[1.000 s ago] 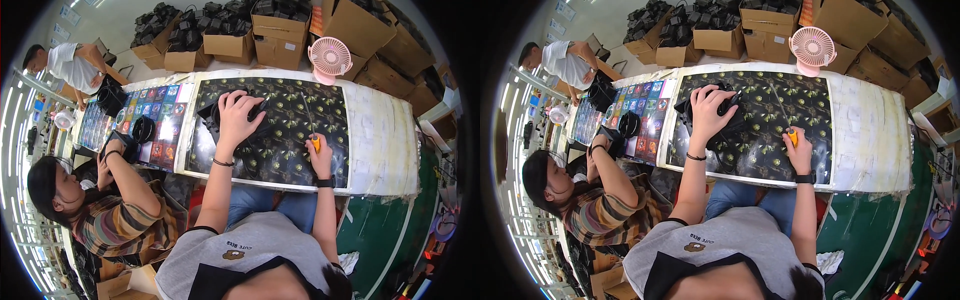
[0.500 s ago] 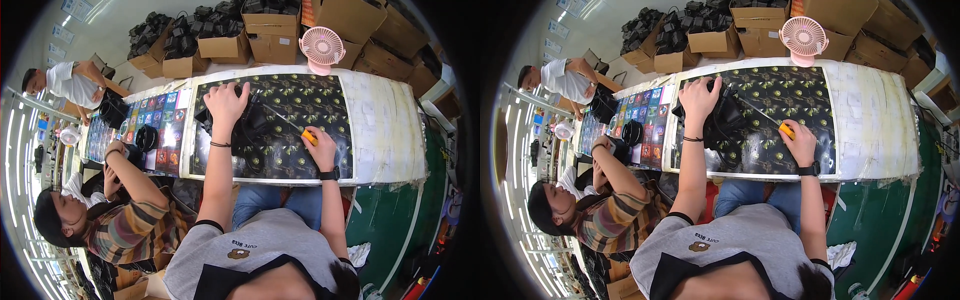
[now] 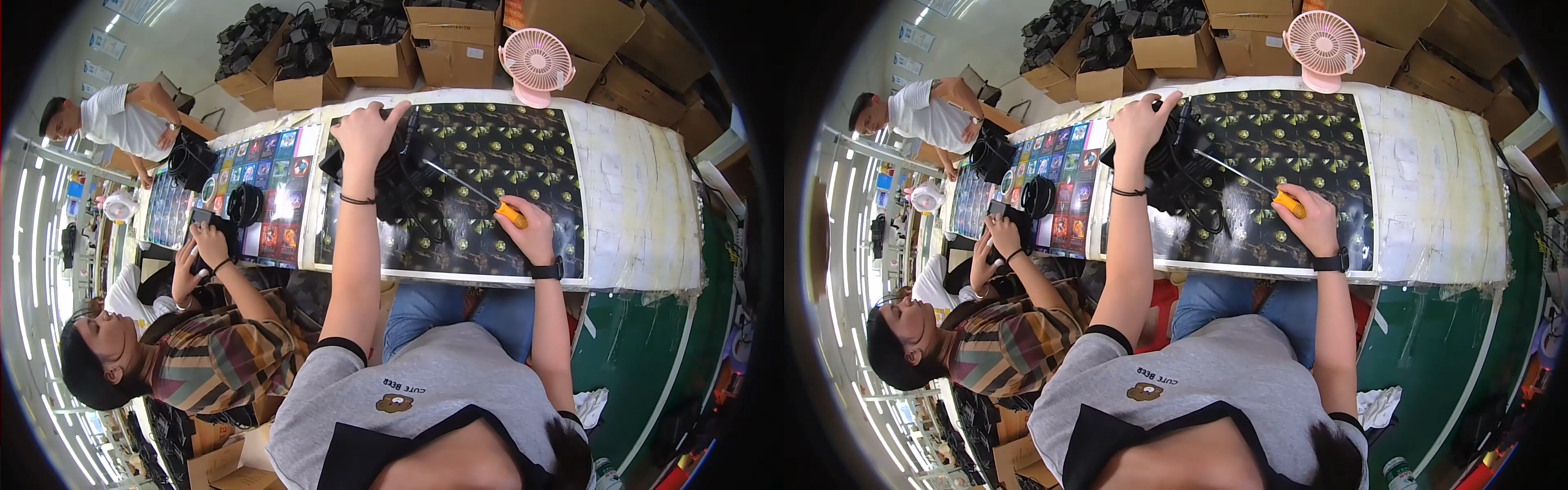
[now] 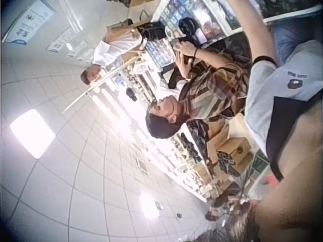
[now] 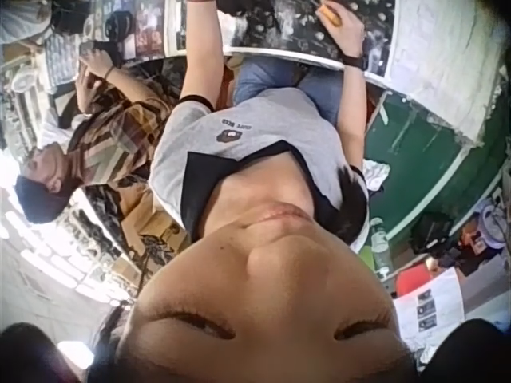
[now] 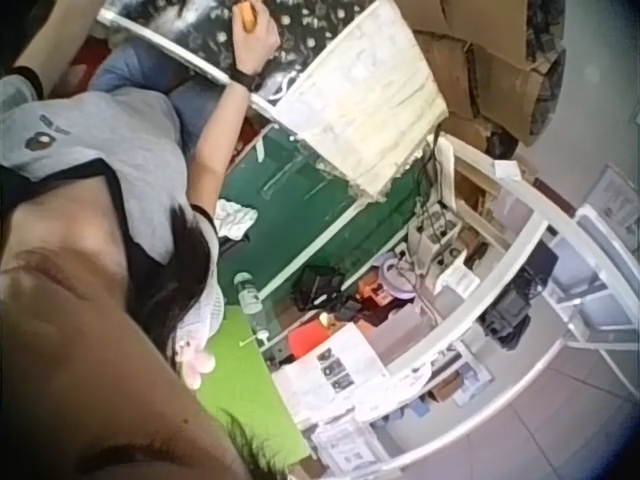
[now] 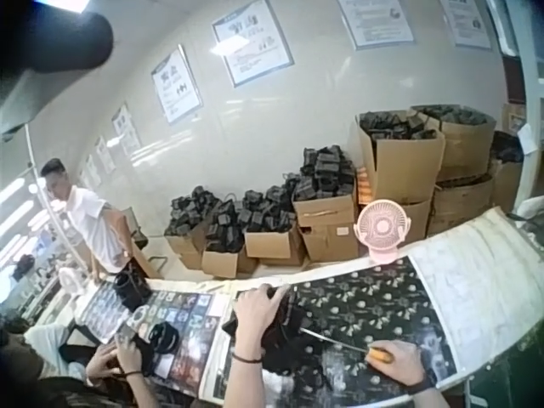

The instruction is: Assembling electronic components by placing cables and internal parts into plastic enclosures and securing them with a screwdriver.

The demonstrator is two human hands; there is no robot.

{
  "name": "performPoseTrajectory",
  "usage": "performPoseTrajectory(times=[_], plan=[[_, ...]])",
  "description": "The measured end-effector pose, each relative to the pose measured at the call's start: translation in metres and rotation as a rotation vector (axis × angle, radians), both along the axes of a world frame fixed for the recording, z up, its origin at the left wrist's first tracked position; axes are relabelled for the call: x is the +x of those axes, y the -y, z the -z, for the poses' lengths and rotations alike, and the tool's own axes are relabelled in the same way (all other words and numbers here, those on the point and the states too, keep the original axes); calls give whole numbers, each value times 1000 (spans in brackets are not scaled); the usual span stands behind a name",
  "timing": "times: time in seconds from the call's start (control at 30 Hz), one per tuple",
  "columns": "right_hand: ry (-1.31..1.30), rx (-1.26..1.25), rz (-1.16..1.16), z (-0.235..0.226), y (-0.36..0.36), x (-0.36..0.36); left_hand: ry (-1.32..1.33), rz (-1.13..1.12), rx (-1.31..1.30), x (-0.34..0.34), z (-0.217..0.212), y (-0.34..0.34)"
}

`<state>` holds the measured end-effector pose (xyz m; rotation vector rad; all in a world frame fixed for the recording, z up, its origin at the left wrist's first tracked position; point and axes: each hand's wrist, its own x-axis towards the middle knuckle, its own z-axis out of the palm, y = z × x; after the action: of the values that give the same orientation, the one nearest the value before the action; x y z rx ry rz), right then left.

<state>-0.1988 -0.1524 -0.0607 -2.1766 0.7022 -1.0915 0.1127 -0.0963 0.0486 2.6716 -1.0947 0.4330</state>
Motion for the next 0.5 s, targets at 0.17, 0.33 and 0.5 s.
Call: performPoseTrajectory(times=[0.17, 0.33, 0.5], plan=[[-72, -67, -45, -3, -4, 4, -142, 268, 11, 24, -16, -20], [-70, -94, -80, -8, 3, 3, -393, 560, -151, 37, -14, -35], [-109, -46, -81, -9, 3, -2, -554, 612, -412, 33, -2, -39]])
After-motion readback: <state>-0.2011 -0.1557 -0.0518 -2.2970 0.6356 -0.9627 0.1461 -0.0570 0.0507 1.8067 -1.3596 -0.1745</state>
